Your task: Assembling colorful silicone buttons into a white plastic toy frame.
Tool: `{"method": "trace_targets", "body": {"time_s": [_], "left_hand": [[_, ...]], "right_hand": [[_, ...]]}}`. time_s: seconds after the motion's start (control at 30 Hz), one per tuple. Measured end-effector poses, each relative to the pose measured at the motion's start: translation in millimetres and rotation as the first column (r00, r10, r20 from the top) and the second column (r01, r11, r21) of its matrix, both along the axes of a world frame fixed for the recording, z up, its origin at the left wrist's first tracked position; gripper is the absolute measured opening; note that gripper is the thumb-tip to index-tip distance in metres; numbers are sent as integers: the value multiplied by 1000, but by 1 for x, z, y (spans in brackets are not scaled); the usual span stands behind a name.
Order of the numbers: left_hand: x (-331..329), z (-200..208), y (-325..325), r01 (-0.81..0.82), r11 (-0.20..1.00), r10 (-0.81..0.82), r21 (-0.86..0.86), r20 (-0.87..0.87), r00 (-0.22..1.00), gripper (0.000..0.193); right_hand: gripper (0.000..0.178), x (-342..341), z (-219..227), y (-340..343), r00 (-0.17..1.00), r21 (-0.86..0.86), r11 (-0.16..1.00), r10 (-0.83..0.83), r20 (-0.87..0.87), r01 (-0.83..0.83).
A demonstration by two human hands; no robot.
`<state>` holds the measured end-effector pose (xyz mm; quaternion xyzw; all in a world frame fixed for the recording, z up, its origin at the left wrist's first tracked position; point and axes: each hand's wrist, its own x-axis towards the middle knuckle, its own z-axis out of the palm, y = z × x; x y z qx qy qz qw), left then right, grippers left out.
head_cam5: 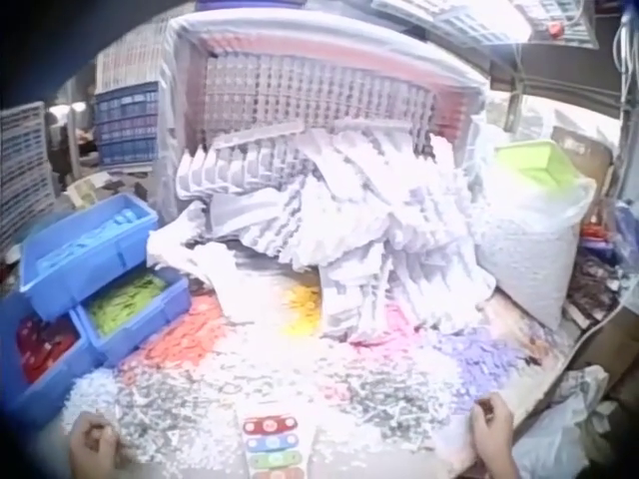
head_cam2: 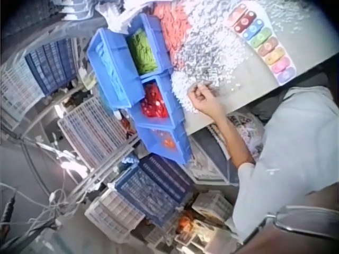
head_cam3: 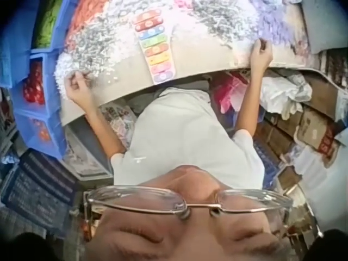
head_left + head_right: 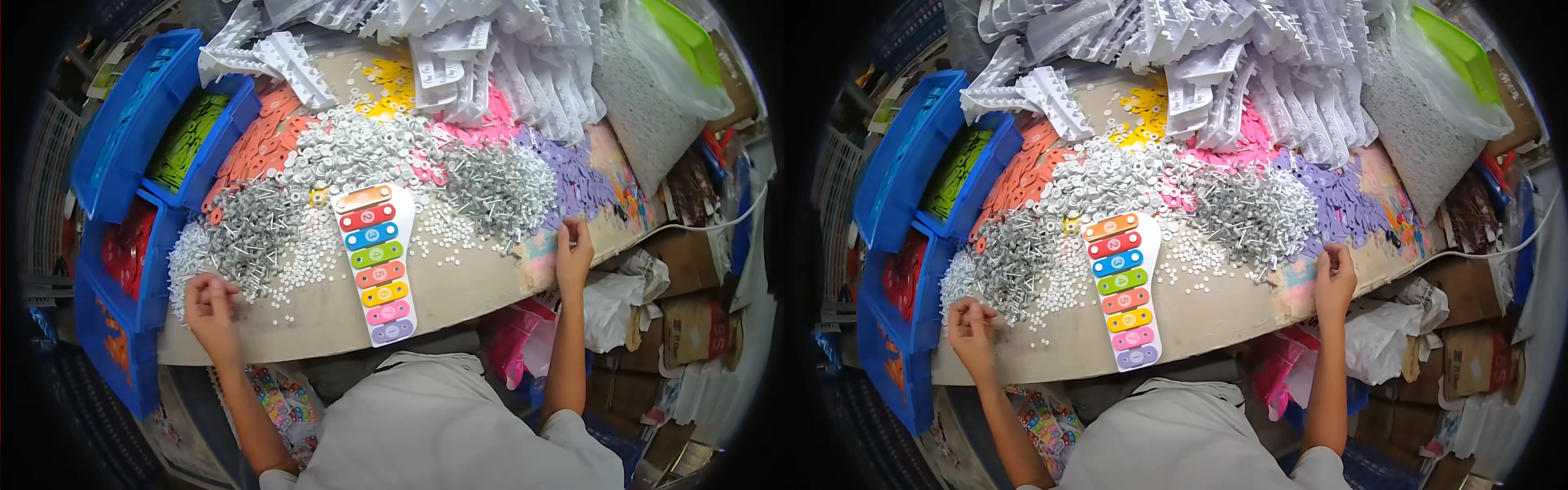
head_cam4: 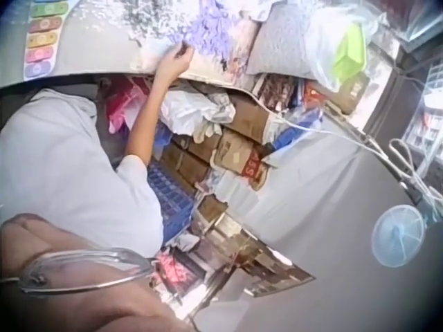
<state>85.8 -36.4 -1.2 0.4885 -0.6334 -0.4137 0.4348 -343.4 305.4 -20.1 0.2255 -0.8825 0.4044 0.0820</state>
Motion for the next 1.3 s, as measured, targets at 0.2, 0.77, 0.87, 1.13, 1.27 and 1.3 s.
{"method": "trace_targets", "body": {"time_s": [0.2, 0.77, 0.87, 1.13, 1.27, 1.3], "left_hand": [[-40, 14, 53, 276, 930, -243, 243, -156, 957, 12], [-107, -15, 44, 662, 534, -400, 525, -533, 745, 16], [-110, -17, 44, 673, 532, -398, 514, -550, 734, 15], [-115, -12, 39, 690, 495, -452, 529, -521, 724, 13], [-118, -26, 37, 691, 614, -539, 381, -437, 720, 19], [-119, -26, 38, 688, 618, -535, 381, -436, 723, 19]], "right_hand": [[11, 7, 2, -27, 996, 139, 989, 44, 80, -54], [18, 143, 31, -153, 704, -70, 709, 675, -221, -702], [20, 142, 31, -166, 667, 12, 682, 718, -202, -731], [20, 141, 28, -165, 579, 184, 624, 777, -248, -759], [15, 146, 33, -166, 679, 64, 687, 726, -115, -724], [15, 145, 31, -165, 675, 63, 683, 729, -114, -728]]}}
